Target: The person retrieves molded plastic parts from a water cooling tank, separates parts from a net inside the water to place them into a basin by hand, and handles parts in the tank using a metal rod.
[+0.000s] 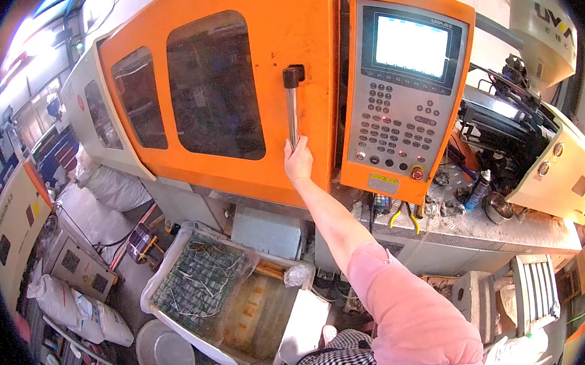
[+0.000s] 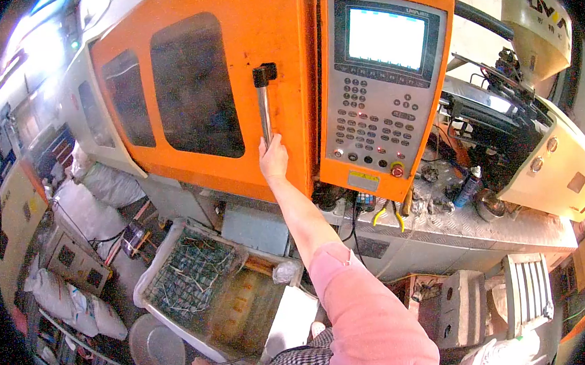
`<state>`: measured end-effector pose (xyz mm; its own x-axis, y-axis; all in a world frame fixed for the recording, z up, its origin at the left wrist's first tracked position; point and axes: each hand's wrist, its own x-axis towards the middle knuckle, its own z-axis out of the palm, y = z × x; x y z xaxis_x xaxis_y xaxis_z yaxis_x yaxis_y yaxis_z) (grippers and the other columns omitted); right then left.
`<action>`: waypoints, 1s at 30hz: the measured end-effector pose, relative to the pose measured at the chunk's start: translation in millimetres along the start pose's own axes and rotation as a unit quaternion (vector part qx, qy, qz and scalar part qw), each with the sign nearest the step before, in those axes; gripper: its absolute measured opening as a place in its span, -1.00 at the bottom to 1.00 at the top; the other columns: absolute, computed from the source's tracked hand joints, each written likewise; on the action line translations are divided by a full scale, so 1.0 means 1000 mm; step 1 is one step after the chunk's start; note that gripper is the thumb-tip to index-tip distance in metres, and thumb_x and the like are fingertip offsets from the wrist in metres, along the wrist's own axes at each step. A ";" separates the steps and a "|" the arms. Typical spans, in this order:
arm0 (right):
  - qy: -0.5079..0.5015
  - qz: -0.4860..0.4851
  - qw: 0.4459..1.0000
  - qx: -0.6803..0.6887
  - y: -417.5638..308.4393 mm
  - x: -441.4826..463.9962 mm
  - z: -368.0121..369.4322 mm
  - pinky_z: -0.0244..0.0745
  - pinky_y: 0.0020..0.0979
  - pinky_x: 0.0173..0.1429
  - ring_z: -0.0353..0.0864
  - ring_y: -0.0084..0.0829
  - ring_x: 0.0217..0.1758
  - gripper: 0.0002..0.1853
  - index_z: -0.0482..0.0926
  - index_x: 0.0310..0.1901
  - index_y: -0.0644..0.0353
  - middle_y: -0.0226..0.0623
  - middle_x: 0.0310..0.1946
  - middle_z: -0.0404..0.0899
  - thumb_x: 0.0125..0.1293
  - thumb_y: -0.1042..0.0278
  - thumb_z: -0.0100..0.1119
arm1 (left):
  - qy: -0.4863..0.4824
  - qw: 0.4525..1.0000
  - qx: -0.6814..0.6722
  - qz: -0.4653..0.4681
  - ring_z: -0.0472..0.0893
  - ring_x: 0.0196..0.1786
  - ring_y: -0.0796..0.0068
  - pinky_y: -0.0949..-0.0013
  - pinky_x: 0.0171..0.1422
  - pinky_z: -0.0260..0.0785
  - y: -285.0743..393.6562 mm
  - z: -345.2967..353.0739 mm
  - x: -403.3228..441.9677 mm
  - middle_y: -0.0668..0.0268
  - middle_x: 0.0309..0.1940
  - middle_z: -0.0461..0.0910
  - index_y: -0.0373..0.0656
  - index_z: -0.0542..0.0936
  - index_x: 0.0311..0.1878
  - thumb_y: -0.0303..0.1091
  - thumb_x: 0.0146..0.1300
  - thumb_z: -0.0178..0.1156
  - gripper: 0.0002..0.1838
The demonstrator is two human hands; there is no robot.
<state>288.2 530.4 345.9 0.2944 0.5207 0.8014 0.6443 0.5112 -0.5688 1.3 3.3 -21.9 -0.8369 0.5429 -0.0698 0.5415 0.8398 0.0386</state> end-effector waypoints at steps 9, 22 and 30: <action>-0.021 0.024 0.999 -0.009 0.000 0.001 0.000 0.34 0.02 -0.40 0.46 0.12 -0.48 -0.67 0.24 -0.18 0.25 0.10 -0.59 0.45 0.22 0.17 0.00 | -0.039 0.998 0.047 0.033 0.57 -0.21 0.26 0.25 -0.17 0.48 0.000 -0.012 -0.009 0.19 -0.30 0.52 -0.16 0.46 -0.32 -0.12 -0.36 0.43 -0.48; -0.025 0.022 0.999 0.000 0.001 0.000 0.000 0.33 0.03 -0.37 0.45 0.13 -0.46 -0.67 0.22 -0.17 0.24 0.12 -0.57 0.44 0.24 0.16 -0.01 | 0.012 1.000 -0.002 0.010 0.63 -0.38 0.23 0.23 -0.31 0.50 -0.015 0.025 0.005 0.17 -0.49 0.58 -0.16 0.54 -0.53 -0.23 -0.14 0.30 -0.78; -0.025 0.014 1.000 0.004 -0.001 0.000 -0.002 0.33 0.03 -0.37 0.45 0.14 -0.46 -0.68 0.24 -0.17 0.25 0.12 -0.57 0.45 0.23 0.18 -0.01 | -0.012 0.999 0.008 0.029 0.58 -0.23 0.20 0.24 -0.20 0.48 -0.014 0.026 0.001 0.17 -0.34 0.51 -0.20 0.44 -0.35 0.01 -0.74 0.51 -0.24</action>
<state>289.3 528.1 346.6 0.2770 0.5687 0.7745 0.6308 0.5004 -0.5930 -5.4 -8.3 -48.8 -0.8017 0.5908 -0.0908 0.5911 0.8062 0.0267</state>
